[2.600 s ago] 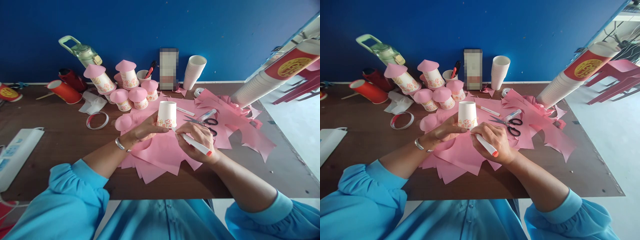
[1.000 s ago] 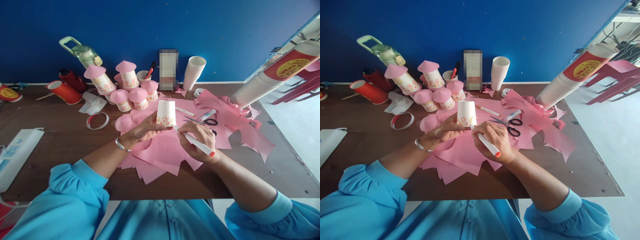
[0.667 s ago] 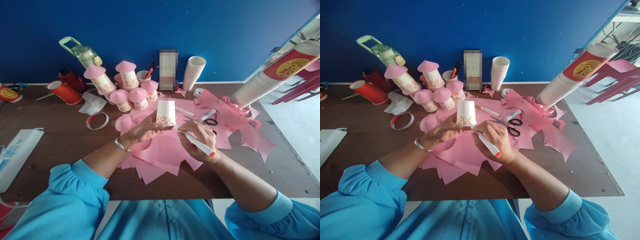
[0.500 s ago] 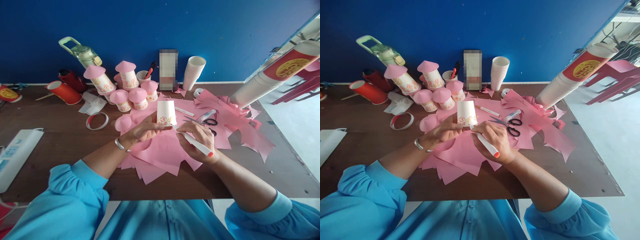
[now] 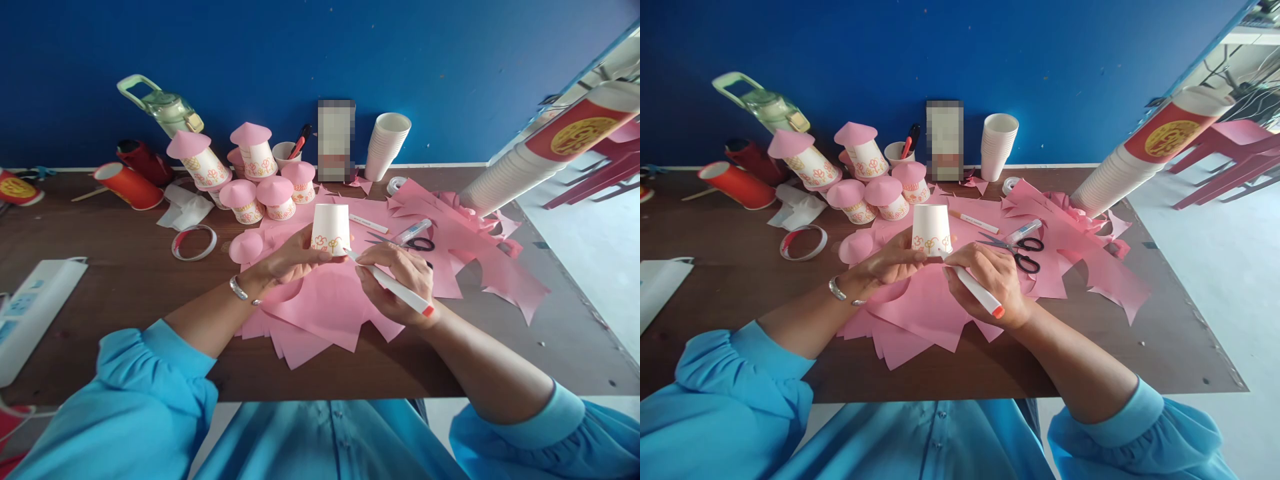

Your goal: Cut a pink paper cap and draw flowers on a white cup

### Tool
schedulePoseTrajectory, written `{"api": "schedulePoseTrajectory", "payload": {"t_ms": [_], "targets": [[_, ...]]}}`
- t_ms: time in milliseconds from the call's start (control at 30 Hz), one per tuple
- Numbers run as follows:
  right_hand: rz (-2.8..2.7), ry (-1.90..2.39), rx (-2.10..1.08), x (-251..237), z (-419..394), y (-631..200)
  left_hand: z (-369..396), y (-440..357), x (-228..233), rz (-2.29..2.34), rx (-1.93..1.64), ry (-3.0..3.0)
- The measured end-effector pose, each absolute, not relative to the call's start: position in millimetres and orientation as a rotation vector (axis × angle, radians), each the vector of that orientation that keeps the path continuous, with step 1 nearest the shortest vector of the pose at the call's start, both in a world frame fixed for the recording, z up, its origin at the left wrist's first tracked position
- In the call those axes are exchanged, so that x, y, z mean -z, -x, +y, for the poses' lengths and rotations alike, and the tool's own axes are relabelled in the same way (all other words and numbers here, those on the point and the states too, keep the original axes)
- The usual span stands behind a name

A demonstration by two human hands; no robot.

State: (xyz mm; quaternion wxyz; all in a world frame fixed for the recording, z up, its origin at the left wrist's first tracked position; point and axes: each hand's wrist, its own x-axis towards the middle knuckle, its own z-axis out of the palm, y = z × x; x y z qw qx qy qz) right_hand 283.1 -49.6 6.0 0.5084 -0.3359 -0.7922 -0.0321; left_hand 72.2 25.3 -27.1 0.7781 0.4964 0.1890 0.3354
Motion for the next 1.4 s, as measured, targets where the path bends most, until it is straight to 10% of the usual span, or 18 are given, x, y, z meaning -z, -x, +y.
{"api": "schedulePoseTrajectory", "payload": {"t_ms": [1400], "targets": [[-1.967,0.837,0.018,-7.2,-50.0,-283.6,22.4,-75.1,17.2,0.483,-0.672,-1.139]]}}
